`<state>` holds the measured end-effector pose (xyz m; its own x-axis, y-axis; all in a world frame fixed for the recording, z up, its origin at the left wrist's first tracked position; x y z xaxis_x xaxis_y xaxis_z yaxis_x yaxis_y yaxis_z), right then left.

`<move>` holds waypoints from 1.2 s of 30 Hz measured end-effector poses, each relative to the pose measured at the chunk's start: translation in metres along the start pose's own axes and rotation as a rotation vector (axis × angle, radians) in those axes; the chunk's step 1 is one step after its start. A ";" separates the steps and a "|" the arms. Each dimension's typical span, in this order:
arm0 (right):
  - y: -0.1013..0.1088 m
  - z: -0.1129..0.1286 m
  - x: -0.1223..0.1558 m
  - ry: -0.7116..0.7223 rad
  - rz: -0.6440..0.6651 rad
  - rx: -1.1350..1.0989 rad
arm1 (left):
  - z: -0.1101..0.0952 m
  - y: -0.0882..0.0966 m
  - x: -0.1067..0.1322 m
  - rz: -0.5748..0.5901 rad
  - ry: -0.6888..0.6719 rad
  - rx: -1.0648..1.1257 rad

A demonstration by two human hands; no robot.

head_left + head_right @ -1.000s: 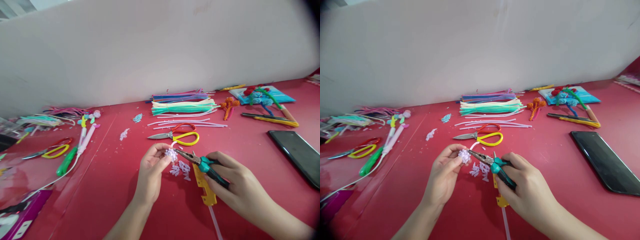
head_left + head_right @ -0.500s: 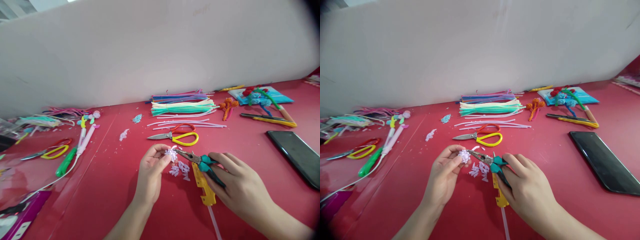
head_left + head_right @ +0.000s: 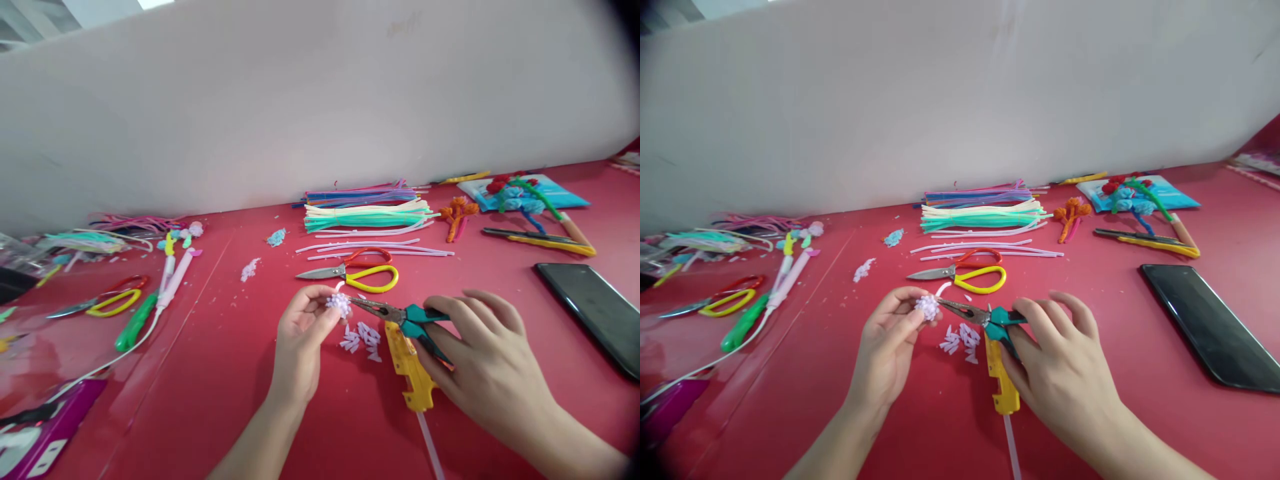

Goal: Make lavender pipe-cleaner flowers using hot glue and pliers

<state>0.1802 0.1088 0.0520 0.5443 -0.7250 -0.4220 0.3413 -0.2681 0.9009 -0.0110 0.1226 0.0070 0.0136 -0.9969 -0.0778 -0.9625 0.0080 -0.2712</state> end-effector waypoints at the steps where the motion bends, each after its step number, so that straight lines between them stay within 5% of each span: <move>1: 0.000 -0.002 0.000 -0.008 -0.003 -0.020 | 0.000 0.001 0.000 -0.005 -0.007 -0.007; 8: -0.025 -0.011 0.006 -0.079 0.170 -0.382 | 0.003 0.000 -0.003 -0.002 0.012 0.041; 20: -0.033 -0.017 0.005 -0.139 0.226 -0.537 | 0.002 -0.001 -0.001 -0.019 0.027 0.064; 24: -0.033 -0.023 0.005 -0.166 0.206 -0.524 | -0.005 -0.002 0.002 -0.067 0.023 -0.047; 30: -0.028 -0.034 0.000 -0.233 0.184 -0.571 | -0.007 -0.011 0.007 0.013 0.020 -0.099; 36: -0.013 -0.064 -0.006 -0.353 0.170 -0.551 | -0.014 -0.014 0.012 -0.050 0.094 -0.164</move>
<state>0.2217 0.1567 0.0363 0.3745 -0.9172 -0.1359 0.6648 0.1635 0.7289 -0.0012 0.1093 0.0232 0.0445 -0.9987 0.0234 -0.9926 -0.0469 -0.1117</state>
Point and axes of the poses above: each hand's wrist, its own x-axis away from the middle knuckle, its own y-axis out of the back of the hand, z = x × y, the point moved 9 cm from there along -x, towards the middle knuckle, and after that the axes turned 11 degrees about z, right-handed, at the moved point
